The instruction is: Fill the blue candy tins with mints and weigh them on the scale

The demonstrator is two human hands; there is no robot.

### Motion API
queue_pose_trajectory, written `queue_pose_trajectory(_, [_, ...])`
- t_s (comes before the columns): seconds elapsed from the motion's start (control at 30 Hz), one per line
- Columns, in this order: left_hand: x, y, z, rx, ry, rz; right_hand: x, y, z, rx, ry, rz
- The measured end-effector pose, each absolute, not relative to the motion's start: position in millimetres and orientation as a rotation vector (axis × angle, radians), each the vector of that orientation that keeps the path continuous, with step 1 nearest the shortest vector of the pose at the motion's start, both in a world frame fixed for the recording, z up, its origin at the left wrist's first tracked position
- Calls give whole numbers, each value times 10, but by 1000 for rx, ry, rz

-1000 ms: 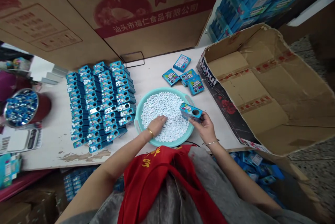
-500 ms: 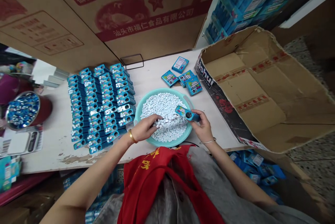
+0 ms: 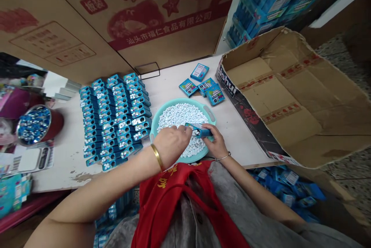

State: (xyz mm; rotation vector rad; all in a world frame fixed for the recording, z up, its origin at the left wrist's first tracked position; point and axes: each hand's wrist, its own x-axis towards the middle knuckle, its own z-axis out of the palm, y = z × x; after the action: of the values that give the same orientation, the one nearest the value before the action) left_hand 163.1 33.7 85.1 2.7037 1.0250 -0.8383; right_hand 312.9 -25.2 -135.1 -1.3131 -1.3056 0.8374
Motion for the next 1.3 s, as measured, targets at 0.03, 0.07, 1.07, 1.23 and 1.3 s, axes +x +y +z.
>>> queue_pose_trajectory(0.03, [1636, 319, 870, 2729, 1006, -834, 3127, -246, -1357, -1317, -1296, 839])
queue_pose_trajectory(0.07, [1619, 318, 873, 2749, 987, -818, 3128, -240, -1363, -1320, -1288, 843])
queue_pose_trajectory(1.07, [881, 352, -734, 2105, 904, 78, 3378, -123, -1441, -1378, -786, 995])
queue_pose_trajectory(1.23, [853, 502, -34, 2265, 871, 74, 3293, -180, -1423, -1372, -986, 947])
queue_pose_trajectory(1.3, [944, 551, 176, 2342, 863, -27, 3255, -196, -1404, -1353, -1100, 925])
